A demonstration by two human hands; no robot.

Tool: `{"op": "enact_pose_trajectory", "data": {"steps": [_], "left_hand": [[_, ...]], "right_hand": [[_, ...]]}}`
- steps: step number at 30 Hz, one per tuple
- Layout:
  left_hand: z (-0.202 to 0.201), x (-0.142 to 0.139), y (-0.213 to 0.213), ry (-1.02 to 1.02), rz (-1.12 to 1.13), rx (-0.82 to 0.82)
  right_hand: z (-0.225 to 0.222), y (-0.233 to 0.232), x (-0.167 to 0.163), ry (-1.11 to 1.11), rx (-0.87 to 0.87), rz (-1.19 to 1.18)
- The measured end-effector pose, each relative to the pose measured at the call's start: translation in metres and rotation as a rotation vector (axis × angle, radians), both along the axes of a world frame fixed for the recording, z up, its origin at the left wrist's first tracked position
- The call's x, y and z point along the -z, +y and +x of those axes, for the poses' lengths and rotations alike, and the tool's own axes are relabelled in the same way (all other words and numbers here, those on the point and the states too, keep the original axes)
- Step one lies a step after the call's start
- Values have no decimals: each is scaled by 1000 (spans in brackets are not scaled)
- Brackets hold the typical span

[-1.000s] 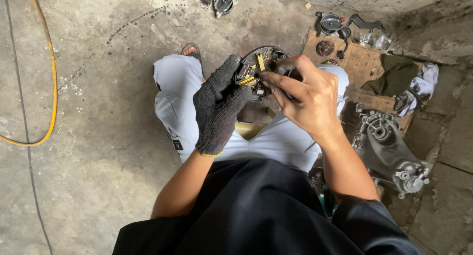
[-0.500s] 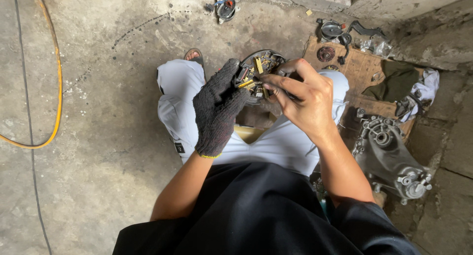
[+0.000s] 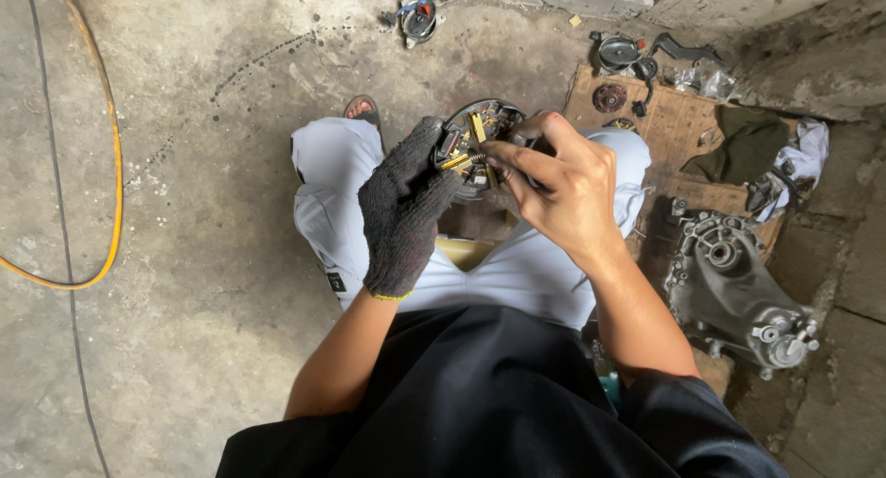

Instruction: The person sits on the floor and uses a metal file to smooth the edges of a circular clutch assembly. They rotate the assembly and file different sections, occasionally inspecting the surface with their fingers.

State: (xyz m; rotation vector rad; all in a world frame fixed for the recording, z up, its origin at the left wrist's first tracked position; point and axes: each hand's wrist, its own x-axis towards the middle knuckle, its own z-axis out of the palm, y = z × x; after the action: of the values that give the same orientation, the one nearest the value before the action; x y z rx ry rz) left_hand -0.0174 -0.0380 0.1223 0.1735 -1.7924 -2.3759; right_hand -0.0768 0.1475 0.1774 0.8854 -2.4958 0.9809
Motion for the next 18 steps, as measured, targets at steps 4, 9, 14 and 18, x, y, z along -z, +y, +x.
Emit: {"op": "enact_pose_trajectory", "data": {"steps": [4,9,14,18], "left_hand": [[-1,0,2,-10,-15,-6],[1,0,1,-11,-69,-9],[1,0,-4,10,-80,13],[2,2,-4,35,-44,-5]], "right_hand": [[0,-1,2,-19,-8,-34],[1,-3,0,32,-30,16],[2,-7,-7,64,-42,156],[3,-11,-9,86,-62,180]]}}
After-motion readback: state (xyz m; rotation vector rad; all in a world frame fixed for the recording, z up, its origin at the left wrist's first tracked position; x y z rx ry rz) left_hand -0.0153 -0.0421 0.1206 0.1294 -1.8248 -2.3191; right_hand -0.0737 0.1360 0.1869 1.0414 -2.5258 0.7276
